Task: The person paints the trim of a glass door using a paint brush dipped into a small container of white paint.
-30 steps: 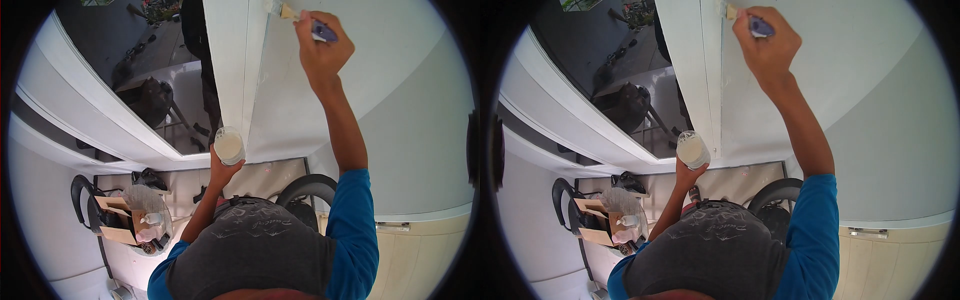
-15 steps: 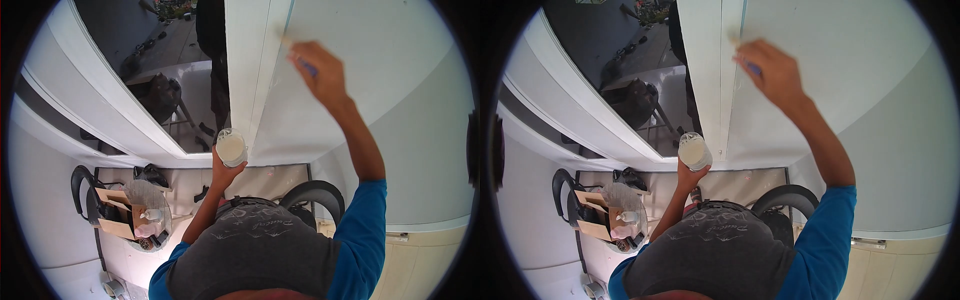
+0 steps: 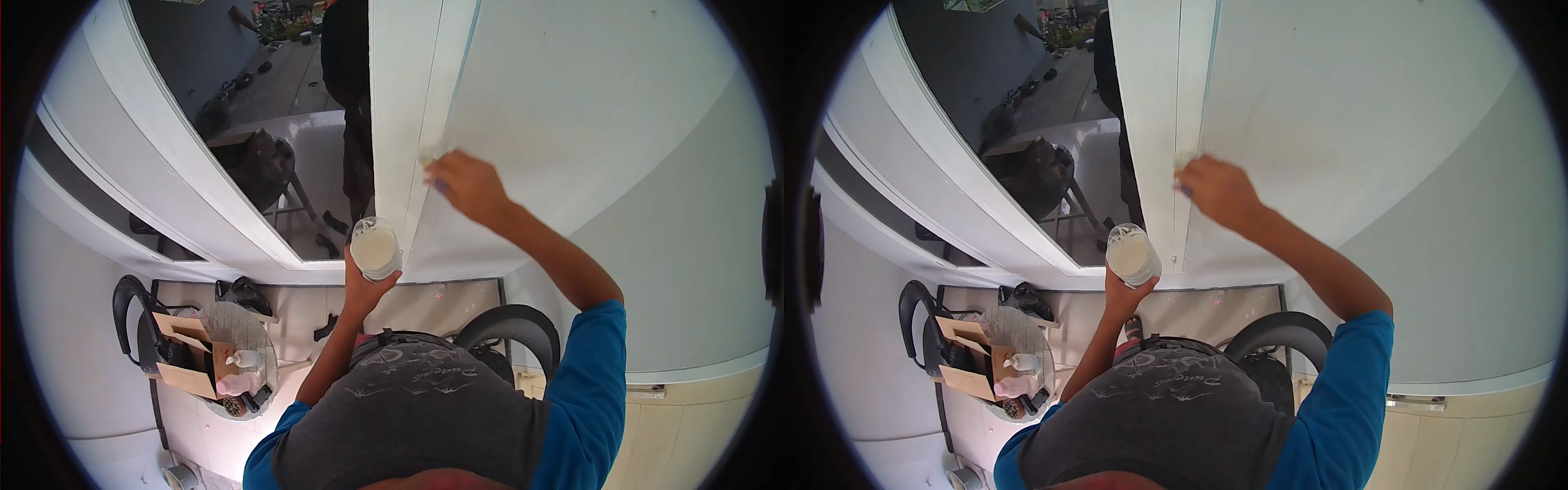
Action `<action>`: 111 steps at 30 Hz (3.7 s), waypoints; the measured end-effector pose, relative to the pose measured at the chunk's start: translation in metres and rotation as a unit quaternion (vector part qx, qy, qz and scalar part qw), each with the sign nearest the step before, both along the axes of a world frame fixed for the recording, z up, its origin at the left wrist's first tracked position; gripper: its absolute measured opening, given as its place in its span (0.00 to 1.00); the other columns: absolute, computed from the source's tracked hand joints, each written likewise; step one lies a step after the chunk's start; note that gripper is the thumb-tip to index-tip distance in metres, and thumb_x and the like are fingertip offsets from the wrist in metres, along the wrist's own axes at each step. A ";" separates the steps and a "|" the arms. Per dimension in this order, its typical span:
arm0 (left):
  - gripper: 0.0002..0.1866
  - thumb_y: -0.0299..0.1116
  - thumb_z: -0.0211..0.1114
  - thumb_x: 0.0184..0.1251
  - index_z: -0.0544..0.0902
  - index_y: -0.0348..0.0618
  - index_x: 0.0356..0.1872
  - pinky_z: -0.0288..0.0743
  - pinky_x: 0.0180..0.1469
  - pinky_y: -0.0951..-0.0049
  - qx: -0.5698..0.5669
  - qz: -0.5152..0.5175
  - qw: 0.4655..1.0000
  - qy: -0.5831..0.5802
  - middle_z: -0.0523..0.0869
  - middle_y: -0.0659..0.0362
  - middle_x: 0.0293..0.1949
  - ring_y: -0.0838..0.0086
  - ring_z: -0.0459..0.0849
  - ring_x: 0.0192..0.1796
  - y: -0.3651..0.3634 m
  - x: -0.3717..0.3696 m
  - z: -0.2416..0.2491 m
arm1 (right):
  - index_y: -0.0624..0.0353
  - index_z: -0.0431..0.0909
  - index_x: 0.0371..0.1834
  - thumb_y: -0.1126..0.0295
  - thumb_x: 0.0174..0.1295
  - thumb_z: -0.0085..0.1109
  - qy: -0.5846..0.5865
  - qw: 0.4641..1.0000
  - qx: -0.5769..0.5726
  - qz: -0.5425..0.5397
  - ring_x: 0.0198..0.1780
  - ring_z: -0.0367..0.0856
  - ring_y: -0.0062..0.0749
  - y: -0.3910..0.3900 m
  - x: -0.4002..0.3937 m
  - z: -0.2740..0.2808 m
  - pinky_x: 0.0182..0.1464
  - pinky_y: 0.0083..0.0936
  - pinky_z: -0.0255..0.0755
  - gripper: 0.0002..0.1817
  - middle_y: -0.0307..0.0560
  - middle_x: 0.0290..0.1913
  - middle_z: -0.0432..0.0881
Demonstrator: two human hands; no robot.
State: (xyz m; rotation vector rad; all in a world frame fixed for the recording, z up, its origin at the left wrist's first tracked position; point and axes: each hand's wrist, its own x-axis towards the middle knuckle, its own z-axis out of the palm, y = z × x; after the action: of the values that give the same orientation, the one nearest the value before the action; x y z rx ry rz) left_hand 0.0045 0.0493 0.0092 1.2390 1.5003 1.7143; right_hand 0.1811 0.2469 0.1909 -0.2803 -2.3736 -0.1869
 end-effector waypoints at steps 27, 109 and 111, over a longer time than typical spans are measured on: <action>0.47 0.31 0.85 0.49 0.62 0.38 0.68 0.73 0.67 0.61 -0.016 -0.023 1.000 -0.008 0.77 0.49 0.61 0.62 0.78 0.65 0.001 0.007 0.002 | 0.51 0.89 0.46 0.63 0.64 0.71 0.177 0.968 0.175 0.033 0.35 0.84 0.33 0.018 0.000 0.161 0.36 0.29 0.79 0.10 0.40 0.40 0.87; 0.47 0.31 0.85 0.49 0.62 0.38 0.68 0.73 0.67 0.62 -0.022 -0.016 1.000 0.006 0.76 0.50 0.61 0.62 0.78 0.65 -0.007 0.015 0.000 | 0.48 0.88 0.46 0.65 0.61 0.73 0.094 0.994 -0.015 -0.045 0.34 0.85 0.36 -0.009 -0.004 -0.020 0.37 0.33 0.78 0.10 0.38 0.39 0.84; 0.47 0.31 0.85 0.50 0.63 0.38 0.68 0.73 0.67 0.61 -0.018 -0.022 1.000 0.005 0.77 0.50 0.61 0.62 0.78 0.65 -0.009 0.016 0.001 | 0.48 0.89 0.49 0.69 0.58 0.75 0.165 0.985 0.036 -0.024 0.33 0.84 0.32 -0.005 0.002 0.025 0.36 0.29 0.78 0.15 0.43 0.45 0.87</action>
State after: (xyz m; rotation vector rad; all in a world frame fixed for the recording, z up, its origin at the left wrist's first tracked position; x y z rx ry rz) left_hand 0.0210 0.0404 0.0101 1.2545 1.4925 1.6483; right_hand 0.1827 0.2415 0.2156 -0.3083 -2.0282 -0.2302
